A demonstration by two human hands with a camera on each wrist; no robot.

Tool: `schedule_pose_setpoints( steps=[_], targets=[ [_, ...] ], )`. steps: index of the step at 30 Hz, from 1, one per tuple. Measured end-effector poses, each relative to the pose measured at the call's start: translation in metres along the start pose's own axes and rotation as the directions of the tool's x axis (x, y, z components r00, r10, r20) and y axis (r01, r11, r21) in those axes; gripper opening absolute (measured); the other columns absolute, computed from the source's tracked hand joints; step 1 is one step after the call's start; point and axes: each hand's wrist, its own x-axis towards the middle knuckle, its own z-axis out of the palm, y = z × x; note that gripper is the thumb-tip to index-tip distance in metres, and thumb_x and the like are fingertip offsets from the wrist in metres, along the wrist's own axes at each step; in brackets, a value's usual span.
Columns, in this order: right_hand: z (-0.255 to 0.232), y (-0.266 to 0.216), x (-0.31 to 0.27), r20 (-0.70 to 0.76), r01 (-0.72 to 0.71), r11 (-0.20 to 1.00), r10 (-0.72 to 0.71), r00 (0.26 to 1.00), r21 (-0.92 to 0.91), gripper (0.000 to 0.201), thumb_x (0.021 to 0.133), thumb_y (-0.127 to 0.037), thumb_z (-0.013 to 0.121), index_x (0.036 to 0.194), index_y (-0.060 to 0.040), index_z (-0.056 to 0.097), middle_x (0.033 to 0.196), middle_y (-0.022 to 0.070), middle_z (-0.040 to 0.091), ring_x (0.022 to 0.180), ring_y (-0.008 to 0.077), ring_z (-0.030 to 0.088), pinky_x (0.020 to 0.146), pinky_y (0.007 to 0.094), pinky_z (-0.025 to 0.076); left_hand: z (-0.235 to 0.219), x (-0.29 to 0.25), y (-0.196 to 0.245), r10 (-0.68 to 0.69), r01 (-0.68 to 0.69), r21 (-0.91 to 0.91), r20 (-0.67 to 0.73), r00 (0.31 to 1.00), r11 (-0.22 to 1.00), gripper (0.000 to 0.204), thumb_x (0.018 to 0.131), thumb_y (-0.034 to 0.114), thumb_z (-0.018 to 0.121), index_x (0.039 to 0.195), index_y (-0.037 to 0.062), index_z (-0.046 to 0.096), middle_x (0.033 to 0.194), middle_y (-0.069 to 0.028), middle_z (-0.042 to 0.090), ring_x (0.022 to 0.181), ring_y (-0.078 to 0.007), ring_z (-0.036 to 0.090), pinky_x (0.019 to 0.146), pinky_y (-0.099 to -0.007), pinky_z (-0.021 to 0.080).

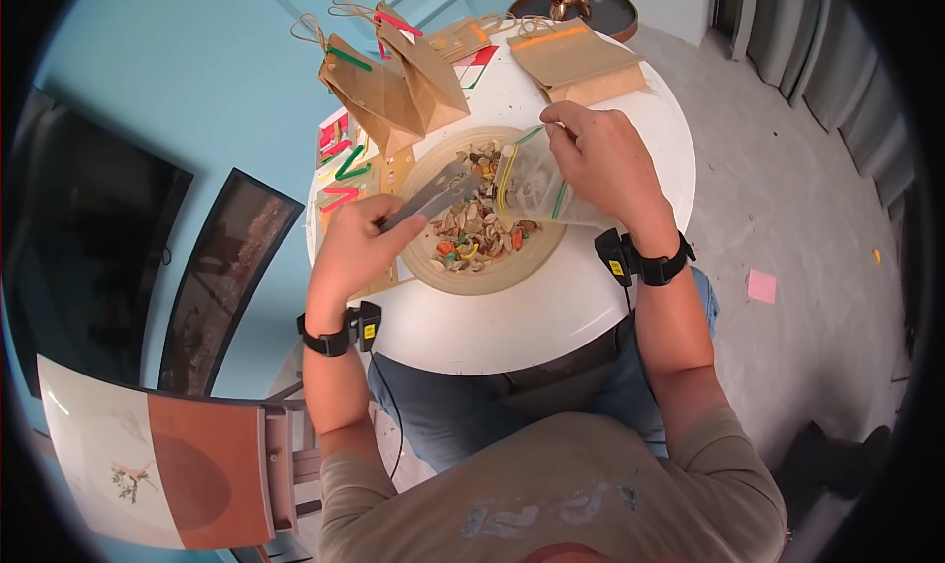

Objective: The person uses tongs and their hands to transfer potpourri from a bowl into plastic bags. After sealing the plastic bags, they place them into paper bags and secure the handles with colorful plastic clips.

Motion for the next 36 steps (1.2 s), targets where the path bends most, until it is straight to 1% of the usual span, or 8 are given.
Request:
schedule_pose_setpoints(
  steps=[4,11,16,19,25,31,34,36],
  targets=[
    [-0.001,0.002,-0.001,-0.014,0.001,1.000,-0.001,1.000,0.021,0.024,0.103,-0.010,0.065,0.112,0.0015,0.084,0.091,0.0273,0.079,0.084,0.0456,0.078,0.084,0.0525,0.062,-0.004,-0.019,-0.042,-0.189,0.188,0.033,0.034,0.981,0.982,0.042,0.099,0.032,0.086,0.087,-0.0078,0.077,0.061,-0.0095,0.055,0.058,-0.0149,0.046,0.056,-0.0387,0.040],
    [0.000,0.000,-0.002,0.007,-0.001,1.000,0.001,1.000,-0.006,0.024,0.103,-0.010,0.065,0.113,0.0015,0.083,0.092,0.0273,0.080,0.086,0.0454,0.078,0.085,0.0522,0.062,0.030,-0.022,-0.093,-0.216,0.209,0.080,0.090,0.972,0.975,0.046,0.099,0.036,0.086,0.089,-0.0089,0.079,0.062,-0.0125,0.057,0.059,-0.0161,0.052,0.057,-0.0393,0.044],
    [-0.001,-0.003,-0.001,0.006,-0.006,1.000,0.006,1.000,-0.016,0.024,0.104,-0.011,0.065,0.113,0.0015,0.083,0.093,0.0272,0.080,0.087,0.0451,0.078,0.086,0.0523,0.062,0.043,-0.011,-0.072,-0.200,0.190,0.088,0.138,0.970,0.978,0.040,0.099,0.032,0.086,0.092,-0.0079,0.081,0.066,-0.0140,0.064,0.063,-0.0163,0.061,0.061,-0.0377,0.049],
    [0.000,-0.004,0.000,0.008,-0.001,1.000,0.001,1.000,-0.013,0.024,0.104,-0.011,0.065,0.113,0.0015,0.083,0.093,0.0270,0.080,0.087,0.0450,0.078,0.086,0.0521,0.062,0.042,-0.009,-0.056,-0.197,0.179,0.128,0.141,0.970,0.975,0.043,0.097,0.036,0.086,0.094,-0.0067,0.083,0.065,-0.0216,0.069,0.061,-0.0324,0.071,0.064,-0.0438,0.055],
    [-0.001,-0.003,0.000,0.016,-0.016,1.000,0.017,1.000,-0.011,0.024,0.104,-0.011,0.065,0.112,0.0015,0.084,0.092,0.0273,0.079,0.086,0.0453,0.078,0.085,0.0517,0.062,0.046,-0.008,-0.052,-0.186,0.164,0.173,0.126,0.974,0.971,0.036,0.099,0.031,0.085,0.098,-0.0050,0.085,0.069,-0.0238,0.071,0.063,-0.0364,0.073,0.066,-0.0450,0.056],
    [0.001,0.000,0.000,0.014,-0.008,1.000,0.008,1.000,-0.003,0.024,0.104,-0.012,0.065,0.111,0.0010,0.084,0.093,0.0273,0.080,0.086,0.0455,0.078,0.085,0.0521,0.062,0.043,-0.010,-0.048,-0.139,0.126,0.149,0.079,0.987,0.981,0.028,0.101,0.023,0.084,0.098,-0.0049,0.084,0.067,-0.0223,0.069,0.059,-0.0313,0.066,0.063,-0.0430,0.053],
    [0.000,-0.001,0.000,0.020,-0.008,1.000,0.008,1.000,0.000,0.025,0.104,-0.012,0.064,0.112,0.0006,0.084,0.094,0.0274,0.080,0.087,0.0457,0.078,0.086,0.0524,0.062,0.030,-0.008,-0.050,-0.141,0.140,0.030,0.034,0.989,0.990,0.028,0.101,0.021,0.084,0.096,-0.0061,0.082,0.066,-0.0194,0.065,0.057,-0.0246,0.058,0.061,-0.0402,0.049],
    [0.002,0.000,0.000,0.011,-0.004,1.000,0.004,1.000,0.000,0.025,0.104,-0.012,0.064,0.112,0.0004,0.084,0.094,0.0275,0.080,0.087,0.0458,0.079,0.086,0.0525,0.062,0.014,-0.008,-0.034,-0.168,0.167,0.039,0.017,0.986,0.985,0.027,0.101,0.021,0.085,0.099,-0.0059,0.082,0.069,-0.0125,0.068,0.063,-0.0153,0.059,0.063,-0.0366,0.049]
  ],
)
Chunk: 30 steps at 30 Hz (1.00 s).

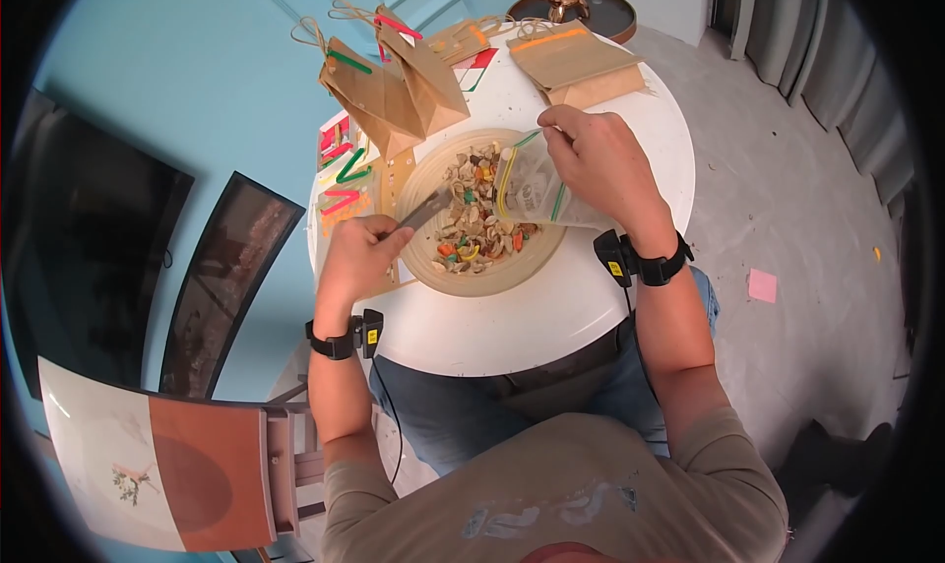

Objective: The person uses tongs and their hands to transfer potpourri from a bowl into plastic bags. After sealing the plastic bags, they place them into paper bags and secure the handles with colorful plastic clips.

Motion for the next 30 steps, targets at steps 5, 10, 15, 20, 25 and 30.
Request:
schedule_pose_setpoints(
  steps=[5,10,15,20,25,30],
  targets=[
    [0.004,0.000,0.000,0.014,0.001,1.000,-0.001,1.000,-0.002,0.025,0.104,-0.012,0.064,0.113,0.0003,0.084,0.094,0.0276,0.080,0.088,0.0459,0.079,0.087,0.0527,0.062,-0.030,-0.008,0.059,0.116,-0.116,0.003,-0.050,0.992,0.993,0.027,0.100,0.021,0.086,0.097,-0.0052,0.081,0.070,-0.0090,0.068,0.066,-0.0106,0.056,0.063,-0.0334,0.047],
    [0.003,-0.003,0.000,0.038,-0.013,1.000,0.014,0.999,-0.020,0.025,0.104,-0.012,0.064,0.114,0.0004,0.084,0.094,0.0277,0.080,0.088,0.0457,0.079,0.087,0.0525,0.062,-0.010,0.001,0.105,0.256,-0.256,0.007,0.008,0.967,0.967,0.029,0.099,0.023,0.088,0.097,-0.0047,0.080,0.070,-0.0085,0.065,0.066,-0.0114,0.052,0.062,-0.0332,0.044],
    [-0.006,-0.003,-0.001,-0.004,-0.043,0.999,0.043,0.999,0.008,0.024,0.104,-0.012,0.067,0.114,0.0004,0.084,0.094,0.0269,0.080,0.087,0.0455,0.078,0.086,0.0522,0.062,-0.010,0.006,0.098,0.182,-0.183,-0.137,-0.021,0.983,0.974,0.035,0.099,0.030,0.089,0.097,-0.0040,0.080,0.072,-0.0028,0.068,0.065,-0.0092,0.054,0.061,-0.0307,0.044],
    [-0.016,-0.001,-0.001,-0.051,-0.069,0.998,0.070,0.996,0.012,0.023,0.105,-0.013,0.068,0.115,0.0000,0.084,0.093,0.0255,0.080,0.087,0.0449,0.078,0.085,0.0517,0.062,-0.021,0.040,0.029,0.002,0.013,-0.155,0.093,0.996,0.988,0.039,0.102,0.035,0.087,0.090,-0.0013,0.080,0.075,0.0003,0.070,0.060,-0.0070,0.058,0.053,-0.0278,0.043],
    [-0.017,0.003,0.000,-0.067,-0.077,0.997,0.078,0.995,0.022,0.022,0.106,-0.014,0.069,0.115,0.0001,0.084,0.093,0.0251,0.080,0.087,0.0448,0.077,0.084,0.0514,0.061,0.002,0.069,-0.025,-0.137,0.142,-0.047,0.090,0.987,0.989,0.045,0.104,0.038,0.084,0.084,-0.0014,0.077,0.069,-0.0022,0.069,0.049,-0.0098,0.055,0.045,-0.0294,0.040],
    [-0.013,0.004,0.001,-0.077,-0.055,0.998,0.056,0.995,0.015,0.023,0.106,-0.014,0.068,0.114,0.0007,0.084,0.093,0.0253,0.080,0.087,0.0452,0.077,0.084,0.0514,0.062,0.020,0.091,-0.054,-0.141,0.144,-0.051,0.063,0.988,0.988,0.047,0.105,0.040,0.082,0.083,-0.0022,0.077,0.065,-0.0031,0.066,0.045,-0.0110,0.051,0.045,-0.0311,0.039]
  ],
)
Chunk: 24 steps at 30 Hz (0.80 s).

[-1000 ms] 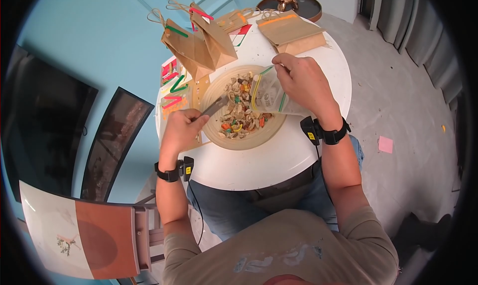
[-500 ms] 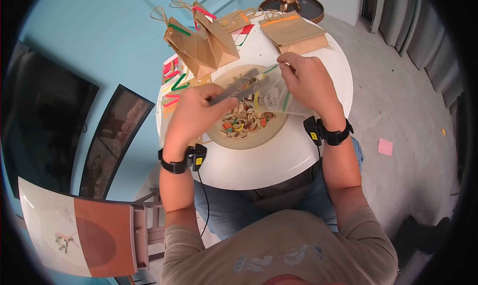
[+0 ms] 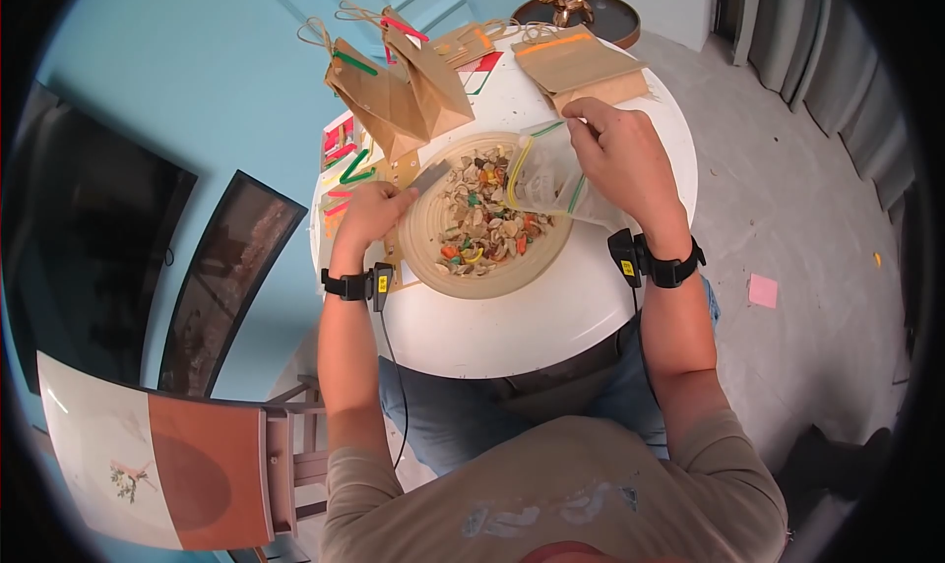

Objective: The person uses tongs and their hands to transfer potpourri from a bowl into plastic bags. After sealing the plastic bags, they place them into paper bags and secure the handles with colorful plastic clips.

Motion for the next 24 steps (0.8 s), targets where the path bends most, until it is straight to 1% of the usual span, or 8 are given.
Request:
schedule_pose_setpoints(
  steps=[2,5,8,11,14,17,20,24],
  targets=[
    [0.000,-0.002,0.000,0.006,-0.008,1.000,0.008,1.000,-0.010,0.023,0.106,-0.014,0.068,0.114,0.0008,0.084,0.093,0.0254,0.080,0.087,0.0454,0.077,0.084,0.0513,0.062,0.006,0.006,0.002,-0.015,0.016,-0.032,0.042,0.999,0.999,0.048,0.105,0.040,0.081,0.083,-0.0023,0.076,0.065,-0.0033,0.066,0.046,-0.0109,0.052,0.046,-0.0316,0.040],
    [-0.001,-0.001,0.000,0.006,-0.014,1.000,0.014,1.000,-0.020,0.023,0.106,-0.014,0.069,0.114,0.0008,0.084,0.094,0.0256,0.080,0.087,0.0455,0.077,0.084,0.0513,0.062,0.009,0.010,0.008,-0.022,0.024,-0.032,0.072,0.997,0.999,0.053,0.102,0.046,0.081,0.082,-0.0030,0.077,0.066,-0.0058,0.068,0.055,-0.0161,0.062,0.055,-0.0356,0.048],
    [-0.001,0.000,0.001,-0.001,-0.008,1.000,0.008,1.000,-0.016,0.023,0.106,-0.014,0.069,0.114,0.0008,0.084,0.094,0.0256,0.080,0.086,0.0454,0.077,0.084,0.0513,0.062,0.014,0.011,0.010,-0.059,0.074,-0.072,0.187,0.981,0.995,0.046,0.104,0.042,0.081,0.083,0.0007,0.077,0.068,-0.0005,0.067,0.052,-0.0106,0.056,0.047,-0.0298,0.041],
    [-0.001,0.000,0.001,0.004,-0.010,1.000,0.010,1.000,-0.014,0.023,0.106,-0.014,0.069,0.114,0.0009,0.084,0.093,0.0255,0.080,0.086,0.0451,0.077,0.084,0.0512,0.062,0.012,0.008,0.018,-0.040,0.067,-0.080,0.305,0.951,0.995,0.044,0.103,0.043,0.082,0.086,0.0025,0.079,0.070,0.0009,0.067,0.054,-0.0099,0.056,0.047,-0.0287,0.040],
    [0.000,0.001,0.001,0.009,-0.008,1.000,0.008,1.000,-0.015,0.023,0.106,-0.014,0.069,0.114,0.0009,0.084,0.093,0.0254,0.080,0.086,0.0449,0.077,0.083,0.0511,0.062,0.013,0.002,0.027,-0.027,0.054,-0.073,0.328,0.944,0.996,0.042,0.102,0.042,0.083,0.087,0.0035,0.079,0.070,0.0016,0.066,0.054,-0.0089,0.056,0.047,-0.0287,0.040],
    [0.000,0.001,0.001,0.008,-0.003,1.000,0.003,1.000,-0.017,0.023,0.106,-0.014,0.069,0.114,0.0009,0.084,0.092,0.0255,0.080,0.085,0.0450,0.077,0.083,0.0513,0.062,0.014,-0.004,0.035,0.014,0.024,-0.106,0.351,0.936,0.994,0.040,0.102,0.042,0.084,0.089,0.0042,0.081,0.070,0.0023,0.066,0.054,-0.0079,0.055,0.047,-0.0284,0.038],
    [0.000,0.000,0.000,0.009,-0.001,1.000,0.001,1.000,-0.017,0.023,0.105,-0.014,0.069,0.114,0.0010,0.084,0.092,0.0256,0.080,0.085,0.0451,0.077,0.082,0.0515,0.062,0.015,-0.008,0.046,0.053,-0.018,-0.099,0.367,0.929,0.995,0.039,0.101,0.041,0.085,0.093,0.0031,0.084,0.071,0.0019,0.067,0.055,-0.0074,0.056,0.049,-0.0279,0.040],
    [0.000,0.001,0.001,0.014,-0.005,1.000,0.005,1.000,-0.011,0.023,0.105,-0.014,0.069,0.114,0.0011,0.084,0.093,0.0258,0.080,0.085,0.0453,0.077,0.082,0.0518,0.061,0.028,-0.004,0.036,0.137,-0.100,-0.132,0.310,0.941,0.986,0.034,0.103,0.035,0.085,0.100,0.0009,0.087,0.073,0.0003,0.070,0.056,-0.0079,0.056,0.052,-0.0274,0.042]
  ],
)
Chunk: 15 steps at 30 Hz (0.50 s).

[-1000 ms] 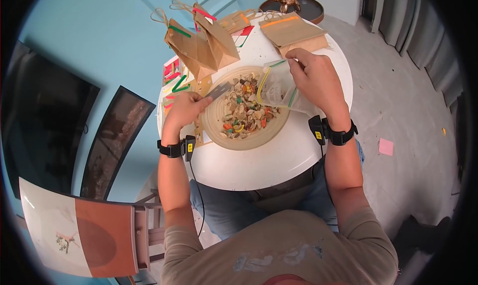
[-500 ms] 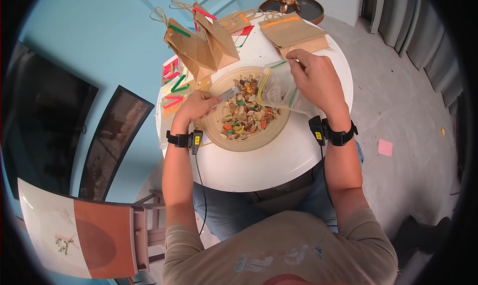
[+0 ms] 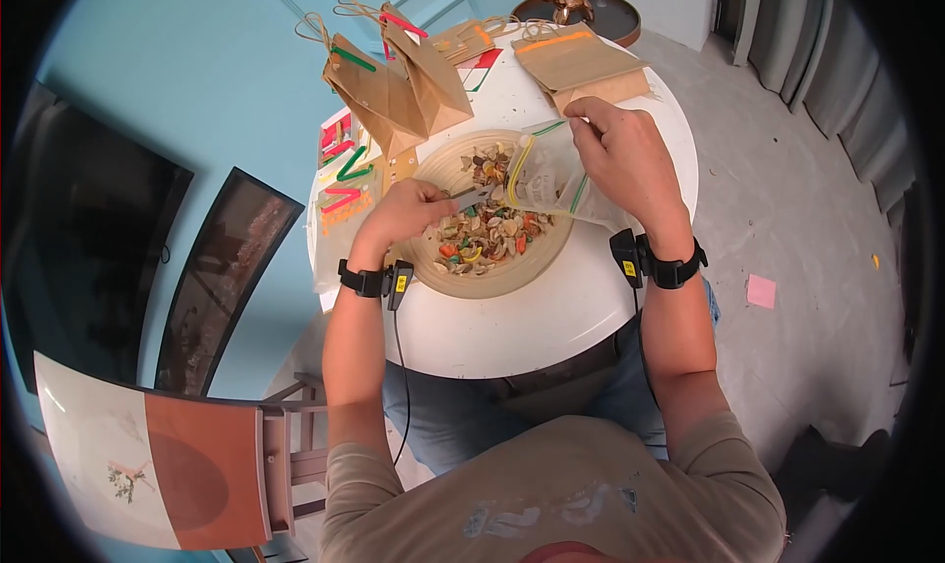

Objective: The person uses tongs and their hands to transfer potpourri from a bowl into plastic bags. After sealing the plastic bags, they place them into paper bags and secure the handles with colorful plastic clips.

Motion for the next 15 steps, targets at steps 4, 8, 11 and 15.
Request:
schedule_pose_setpoints(
  steps=[4,8,11,15],
  targets=[
    [-0.001,0.001,0.000,0.007,-0.011,1.000,0.011,1.000,0.004,0.023,0.106,-0.014,0.068,0.114,0.0012,0.084,0.093,0.0260,0.080,0.086,0.0456,0.077,0.083,0.0520,0.061,0.005,-0.005,0.004,0.035,-0.034,0.049,-0.029,0.999,0.998,0.029,0.104,0.028,0.083,0.103,-0.0005,0.088,0.073,-0.0008,0.071,0.058,-0.0084,0.057,0.056,-0.0279,0.043],
    [-0.002,0.001,0.000,-0.012,-0.003,1.000,0.003,1.000,-0.001,0.023,0.106,-0.014,0.068,0.113,0.0014,0.084,0.093,0.0261,0.080,0.086,0.0456,0.078,0.083,0.0520,0.061,0.008,-0.010,0.001,0.051,-0.047,0.097,-0.046,0.998,0.994,0.028,0.105,0.026,0.082,0.102,-0.0008,0.088,0.072,-0.0010,0.072,0.062,-0.0084,0.058,0.059,-0.0289,0.045],
    [-0.001,0.002,0.000,-0.007,-0.007,1.000,0.007,1.000,-0.003,0.023,0.106,-0.014,0.068,0.113,0.0015,0.084,0.094,0.0261,0.080,0.088,0.0454,0.078,0.084,0.0520,0.061,0.009,-0.018,-0.004,0.059,-0.047,0.110,-0.106,0.993,0.993,0.031,0.104,0.028,0.082,0.097,-0.0016,0.087,0.069,-0.0059,0.071,0.064,-0.0134,0.060,0.063,-0.0337,0.048],
    [-0.001,0.001,0.000,0.006,-0.009,1.000,0.009,1.000,0.008,0.024,0.105,-0.013,0.067,0.114,0.0014,0.084,0.096,0.0262,0.080,0.089,0.0455,0.078,0.085,0.0522,0.061,0.001,-0.035,0.000,0.040,-0.020,0.130,-0.151,0.988,0.991,0.033,0.104,0.029,0.083,0.096,-0.0031,0.086,0.069,-0.0058,0.070,0.064,-0.0137,0.059,0.063,-0.0344,0.048]
  ],
)
